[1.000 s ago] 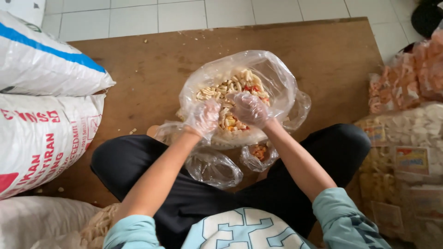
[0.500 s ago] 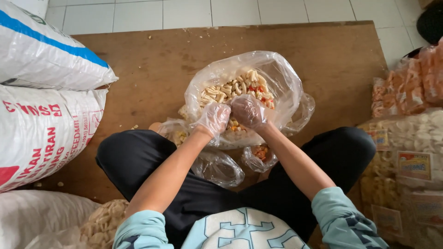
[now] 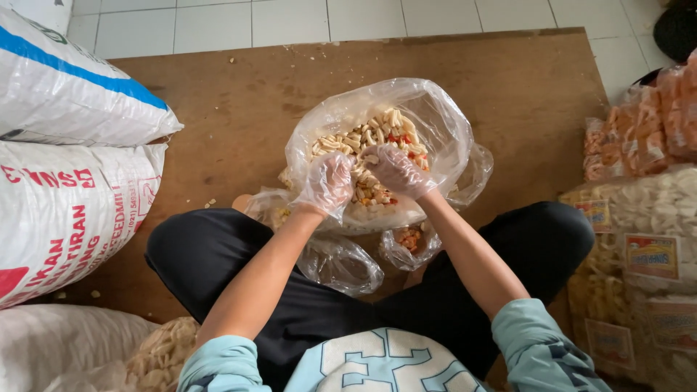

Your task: Sorting and bagging small snack items from a large bulk bag into smaller individual bags while sitting on the floor.

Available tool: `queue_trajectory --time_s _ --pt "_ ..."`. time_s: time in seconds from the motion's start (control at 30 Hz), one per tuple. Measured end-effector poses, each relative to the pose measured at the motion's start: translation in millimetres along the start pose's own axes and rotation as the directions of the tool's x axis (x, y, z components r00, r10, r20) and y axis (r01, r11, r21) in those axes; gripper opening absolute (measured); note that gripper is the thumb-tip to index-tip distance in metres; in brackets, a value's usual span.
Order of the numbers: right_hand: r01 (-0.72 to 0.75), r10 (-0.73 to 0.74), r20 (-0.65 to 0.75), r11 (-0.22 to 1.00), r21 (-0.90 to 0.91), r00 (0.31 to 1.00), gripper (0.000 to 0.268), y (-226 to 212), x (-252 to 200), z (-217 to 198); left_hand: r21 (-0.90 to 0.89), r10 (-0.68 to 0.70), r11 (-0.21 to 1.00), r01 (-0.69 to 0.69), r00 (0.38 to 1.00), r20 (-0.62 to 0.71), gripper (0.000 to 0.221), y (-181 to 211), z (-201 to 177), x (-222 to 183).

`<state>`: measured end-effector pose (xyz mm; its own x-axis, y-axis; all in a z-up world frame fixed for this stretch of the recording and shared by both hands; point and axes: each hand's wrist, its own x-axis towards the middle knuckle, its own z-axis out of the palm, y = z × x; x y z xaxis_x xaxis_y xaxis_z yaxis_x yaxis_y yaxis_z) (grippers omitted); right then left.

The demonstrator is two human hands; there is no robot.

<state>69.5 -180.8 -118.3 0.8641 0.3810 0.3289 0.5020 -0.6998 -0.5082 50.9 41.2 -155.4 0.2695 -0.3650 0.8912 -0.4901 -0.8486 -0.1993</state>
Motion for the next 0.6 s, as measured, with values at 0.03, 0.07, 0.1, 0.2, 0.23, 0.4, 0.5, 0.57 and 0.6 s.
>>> queue_trajectory --time_s 0.03,0.07,0.1,0.2,0.23,0.4,0.5,0.57,0.6 --pt "-0.057 0.054 0.070 0.998 0.040 0.996 0.029 -10 -1 -13 -0.082 -0.024 0.996 0.038 0.986 0.167 0.016 1 -13 10" --pt "-0.117 0.105 0.142 0.990 0.075 0.984 0.028 -21 -1 -26 -0.155 -0.032 0.984 0.088 0.943 0.330 0.011 3 -25 19" --pt "-0.118 0.107 0.140 0.990 0.074 0.984 0.028 -28 1 -32 -0.157 -0.031 0.984 0.087 0.944 0.329 0.011 5 -28 24" --pt "-0.271 0.226 0.295 0.955 0.123 0.928 0.028 -39 7 -48 -0.232 -0.034 0.947 0.224 0.785 0.619 0.018 8 -52 61" --pt "-0.304 0.248 0.306 0.940 0.153 0.919 0.027 -37 6 -49 -0.307 -0.260 0.589 0.747 0.535 0.804 0.010 8 -70 88" --pt "-0.297 0.248 0.342 0.950 0.098 0.907 0.030 -35 3 -62 -0.185 -0.275 0.647 0.740 0.452 0.848 0.034 17 -46 69" --pt "-0.205 0.191 0.281 0.979 0.020 0.941 0.031 -1 -3 -41 -0.131 -0.201 0.829 0.544 0.507 0.838 0.031 17 -41 62" --pt "-0.172 0.060 0.271 0.896 0.411 0.961 0.031 69 0 1 -0.254 -0.151 0.809 0.530 0.606 0.781 0.032 15 -23 40" --pt "-0.170 0.059 0.271 0.896 0.410 0.961 0.031 60 2 -11 -0.254 -0.152 0.809 0.530 0.607 0.780 0.032 15 -20 38"
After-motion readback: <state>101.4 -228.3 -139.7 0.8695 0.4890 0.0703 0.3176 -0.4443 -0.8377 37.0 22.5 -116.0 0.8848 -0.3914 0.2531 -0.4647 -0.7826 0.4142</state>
